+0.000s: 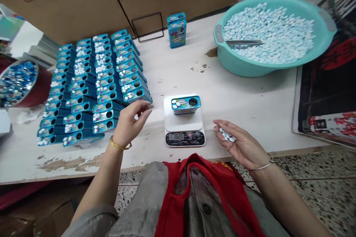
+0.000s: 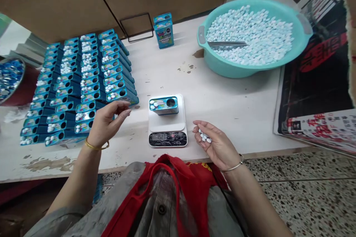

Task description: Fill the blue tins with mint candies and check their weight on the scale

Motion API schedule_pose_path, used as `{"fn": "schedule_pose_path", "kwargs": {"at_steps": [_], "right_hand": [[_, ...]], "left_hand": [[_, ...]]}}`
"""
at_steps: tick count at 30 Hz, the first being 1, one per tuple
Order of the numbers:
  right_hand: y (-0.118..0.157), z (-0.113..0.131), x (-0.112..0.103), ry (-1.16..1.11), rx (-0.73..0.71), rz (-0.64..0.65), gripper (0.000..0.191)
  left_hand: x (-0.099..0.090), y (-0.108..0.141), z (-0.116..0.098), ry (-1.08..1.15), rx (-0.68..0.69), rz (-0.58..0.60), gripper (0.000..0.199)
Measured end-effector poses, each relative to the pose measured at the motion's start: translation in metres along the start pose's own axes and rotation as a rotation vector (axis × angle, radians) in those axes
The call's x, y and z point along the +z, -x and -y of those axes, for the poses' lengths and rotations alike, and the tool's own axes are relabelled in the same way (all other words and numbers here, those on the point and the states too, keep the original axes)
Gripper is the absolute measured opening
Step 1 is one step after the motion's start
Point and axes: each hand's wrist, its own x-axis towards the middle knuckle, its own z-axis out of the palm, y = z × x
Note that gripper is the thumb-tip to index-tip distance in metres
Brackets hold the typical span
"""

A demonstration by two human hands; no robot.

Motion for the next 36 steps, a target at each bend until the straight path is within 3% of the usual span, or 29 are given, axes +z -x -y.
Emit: {"fn": "schedule_pose_path", "kwargs": {"at_steps": [8,15,21,25,30,36], "right_hand": [[0.004,0.012,0.019,0.092,-0.054,0.046,0.026],[-0.002,0.062,0.07,0.47,-0.293,0.203,0.025],[-0.019,0.074,0.089,0.733,-0.402,0.259,0.027],[-0.025,0.073,0.084,0.719,-0.418,0.249,0.025],[-0.022,0.073,0.082,0.623,-0.291,0.228,0.026],[-0.013,0.079,0.079,0.287,-0.213,0.279,0.017]], "left_hand": [[0.006,-0.014,-0.013,0.041,0.164,0.026,0.014],[0.011,-0.023,-0.022,0.074,0.235,0.037,0.012],[0.007,-0.015,-0.013,0.047,0.206,0.064,0.012],[0.006,-0.007,-0.003,0.058,0.15,0.058,0.012],[0.012,-0.003,0.001,0.082,0.116,0.05,0.012],[0.014,0.001,0.002,0.102,0.101,-0.01,0.011]]}}
